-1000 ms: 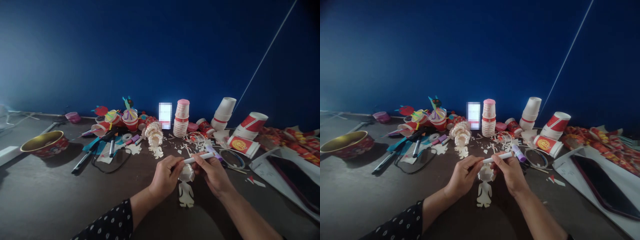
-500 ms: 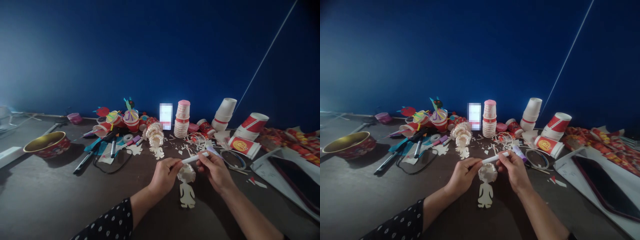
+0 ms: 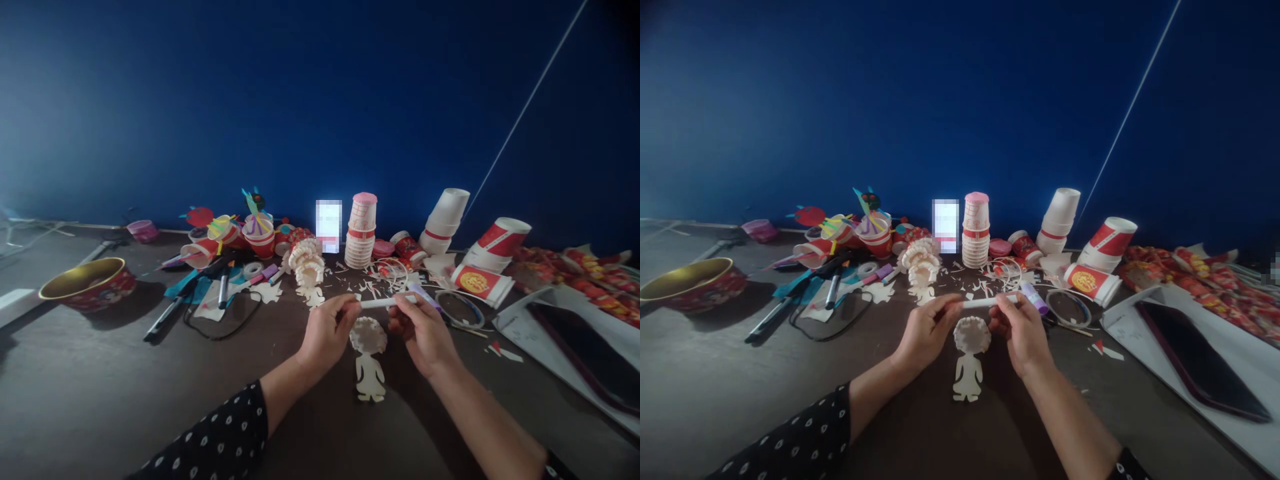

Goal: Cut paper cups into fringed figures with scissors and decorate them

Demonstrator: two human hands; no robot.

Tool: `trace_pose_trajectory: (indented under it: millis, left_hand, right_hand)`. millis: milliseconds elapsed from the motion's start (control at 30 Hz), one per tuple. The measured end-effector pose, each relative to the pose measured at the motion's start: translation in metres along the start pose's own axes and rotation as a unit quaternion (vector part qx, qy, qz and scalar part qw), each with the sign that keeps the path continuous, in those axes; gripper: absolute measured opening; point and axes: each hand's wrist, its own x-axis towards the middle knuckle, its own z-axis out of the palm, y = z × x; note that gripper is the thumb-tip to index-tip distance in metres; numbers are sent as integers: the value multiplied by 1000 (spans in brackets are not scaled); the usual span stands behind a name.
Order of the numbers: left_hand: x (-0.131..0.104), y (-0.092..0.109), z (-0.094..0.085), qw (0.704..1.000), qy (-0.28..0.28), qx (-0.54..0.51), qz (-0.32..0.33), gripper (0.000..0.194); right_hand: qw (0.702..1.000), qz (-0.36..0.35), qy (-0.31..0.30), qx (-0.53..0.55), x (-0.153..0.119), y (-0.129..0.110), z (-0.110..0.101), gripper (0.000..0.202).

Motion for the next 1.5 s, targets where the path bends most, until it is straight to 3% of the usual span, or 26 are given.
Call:
trace_pose_trajectory:
  millis: [133, 200, 267, 333, 433, 533, 667, 733, 867, 1067, 1300, 1500]
  left_hand:
    - [-2, -9, 0, 994, 35, 93, -51, 45]
    - [-4, -9, -1, 986, 29, 155, -59, 43]
    - [-8, -5, -2, 977, 10, 202, -65, 36]
    - [-11, 0, -3, 970, -18, 231, -68, 28]
    - [-14, 7, -5, 961, -43, 265, -66, 21]
    - [-17, 13, -6, 954, -85, 280, -69, 23]
    - [-22, 18, -6, 945, -128, 292, -75, 25]
    - [-23, 19, -5, 942, -145, 293, -78, 25]
    - [-23, 20, -3, 939, -167, 289, -88, 23]
    - [-25, 21, -1, 937, -187, 275, -111, 18]
    - [-25, 19, 2, 953, -153, 232, -118, 9]
    - [-18, 8, 8, 979, -87, 40, -178, 13]
  right_hand:
    - [989, -89, 32, -112, 8, 1, -9, 19]
    - [961, -132, 34, -240, 12, 2, -13, 16]
    - [899, -170, 33, -403, 13, 1, -16, 10]
    - [817, -183, 36, -546, 12, 0, -17, 4]
    - [728, -154, 51, -666, 9, -3, -17, 4]
    - [687, -150, 33, -710, 7, -4, -16, 7]
    - [642, -240, 29, -728, 3, -4, -15, 9]
    - [639, -236, 36, -731, 0, -5, -13, 9]
    - [680, -127, -13, -722, -4, -6, -9, 28]
    - [677, -105, -47, -726, -7, -6, -7, 33]
    - [704, -114, -66, -698, -7, -5, -7, 25]
    - [744, -133, -70, -651, -1, -7, -9, 23]
